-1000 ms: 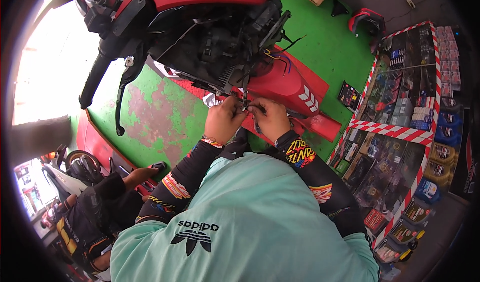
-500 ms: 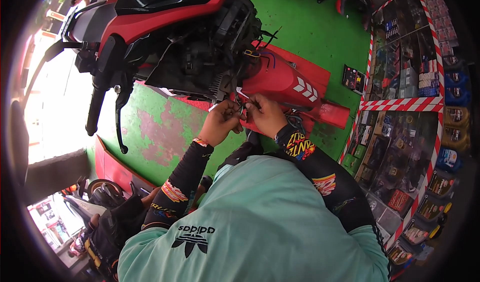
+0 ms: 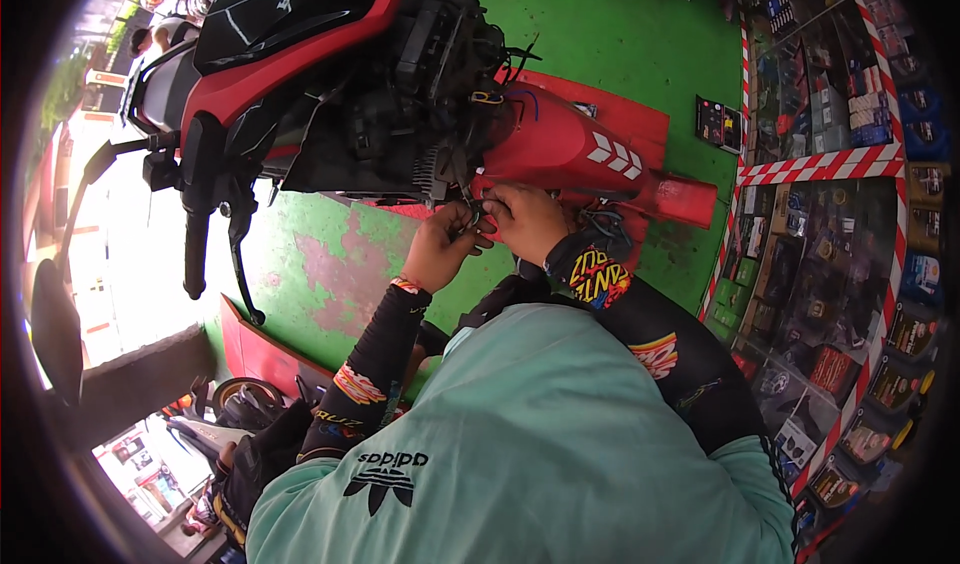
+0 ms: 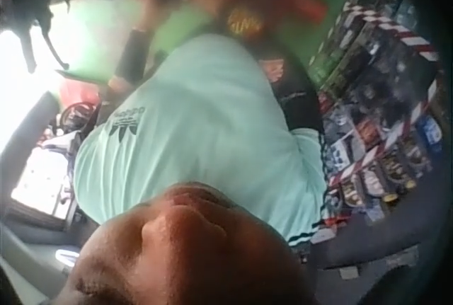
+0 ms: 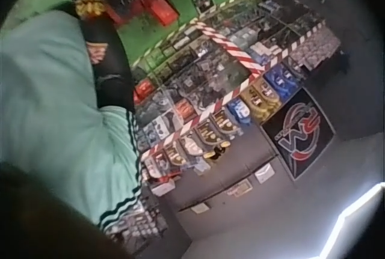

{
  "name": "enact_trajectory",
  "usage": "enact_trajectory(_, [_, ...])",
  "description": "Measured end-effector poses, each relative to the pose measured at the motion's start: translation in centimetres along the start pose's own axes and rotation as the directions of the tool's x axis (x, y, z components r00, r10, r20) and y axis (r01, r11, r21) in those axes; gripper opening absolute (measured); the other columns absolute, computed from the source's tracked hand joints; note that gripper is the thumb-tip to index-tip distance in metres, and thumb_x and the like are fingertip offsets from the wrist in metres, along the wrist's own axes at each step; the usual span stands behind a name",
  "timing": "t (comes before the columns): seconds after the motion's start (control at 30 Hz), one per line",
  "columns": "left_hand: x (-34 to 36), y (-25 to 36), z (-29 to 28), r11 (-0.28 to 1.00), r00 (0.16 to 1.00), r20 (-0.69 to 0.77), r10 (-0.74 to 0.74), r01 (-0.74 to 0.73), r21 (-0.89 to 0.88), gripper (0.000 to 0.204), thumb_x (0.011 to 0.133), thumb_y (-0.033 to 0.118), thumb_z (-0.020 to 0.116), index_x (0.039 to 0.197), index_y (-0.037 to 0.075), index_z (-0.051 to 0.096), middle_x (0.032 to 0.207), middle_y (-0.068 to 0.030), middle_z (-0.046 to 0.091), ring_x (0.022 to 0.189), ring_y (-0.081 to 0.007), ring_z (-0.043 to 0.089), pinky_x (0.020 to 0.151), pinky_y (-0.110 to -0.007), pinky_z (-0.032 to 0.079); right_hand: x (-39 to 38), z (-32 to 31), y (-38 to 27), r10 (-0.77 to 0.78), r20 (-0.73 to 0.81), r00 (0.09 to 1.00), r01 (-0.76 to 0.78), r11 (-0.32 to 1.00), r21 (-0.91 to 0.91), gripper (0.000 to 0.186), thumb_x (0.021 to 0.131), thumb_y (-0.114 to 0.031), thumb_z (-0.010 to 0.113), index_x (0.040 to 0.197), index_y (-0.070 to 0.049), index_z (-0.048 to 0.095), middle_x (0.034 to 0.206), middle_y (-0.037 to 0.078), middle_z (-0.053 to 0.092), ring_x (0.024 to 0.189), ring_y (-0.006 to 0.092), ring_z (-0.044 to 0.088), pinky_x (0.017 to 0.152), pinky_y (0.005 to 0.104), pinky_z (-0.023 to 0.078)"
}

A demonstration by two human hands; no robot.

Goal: The recorder is repairing and soldering electrical wiring on a motorcycle.

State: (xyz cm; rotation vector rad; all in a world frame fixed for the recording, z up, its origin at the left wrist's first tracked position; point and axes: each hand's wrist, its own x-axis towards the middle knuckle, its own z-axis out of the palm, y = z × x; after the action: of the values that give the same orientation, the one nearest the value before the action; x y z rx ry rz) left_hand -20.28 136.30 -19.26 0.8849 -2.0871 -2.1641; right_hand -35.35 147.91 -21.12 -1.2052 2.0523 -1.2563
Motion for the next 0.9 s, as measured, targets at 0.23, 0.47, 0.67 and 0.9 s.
enact_trajectory(0.23, [0.6,0.9,0.7,0.970,0.990,-0.012,0.144,-0.139,0.199,0.008,0.092,-0.005,0.051,0.099,-0.003,0.054,0.098,-0.0114,0.070,0.092,-0.0186,0.073,0.076,-0.029,0.057,0.3,0.7,1.4,0.177,0.009,0.984,-0.177,0.977,0.115,0.019,0.093,-0.019,0.063,0.098,-0.002,0.070,0.086,0.019,0.070,0.081,0.0383,0.068,0.073,0.0454,0.052])
enact_trajectory(0.47, [-0.1,1.5,0.7,0.956,0.993,-0.110,0.037,-0.003,0.295,0.006,0.091,0.001,0.057,0.096,-0.001,0.053,0.080,-0.0076,0.064,0.070,-0.0118,0.063,0.062,-0.028,0.049,0.2,0.5,1.5,0.105,0.047,0.993,-0.114,0.952,0.283,0.020,0.093,-0.021,0.063,0.098,-0.002,0.067,0.088,0.018,0.068,0.085,0.0363,0.067,0.076,0.0449,0.051])
enact_trajectory(0.67, [-0.1,0.2,0.5,0.952,0.947,-0.301,0.112,-0.015,0.307,0.014,0.093,0.009,0.066,0.087,0.003,0.055,0.070,0.0009,0.057,0.064,-0.0055,0.054,0.059,-0.023,0.043,0.2,-0.7,1.0,-0.138,0.153,0.979,0.124,0.988,0.096,0.018,0.092,-0.018,0.063,0.098,-0.002,0.067,0.090,0.016,0.069,0.086,0.0328,0.067,0.077,0.0416,0.052])
enact_trajectory(0.9, [-0.6,-0.3,0.7,0.936,0.904,-0.386,0.184,-0.041,0.349,0.014,0.088,0.009,0.075,0.089,0.000,0.064,0.077,-0.0008,0.066,0.070,-0.0050,0.059,0.064,-0.022,0.046,-0.1,-0.5,1.4,0.081,0.328,0.941,-0.170,0.953,0.252,0.019,0.090,-0.015,0.067,0.104,-0.001,0.068,0.090,0.013,0.070,0.085,0.0248,0.068,0.078,0.0365,0.052])
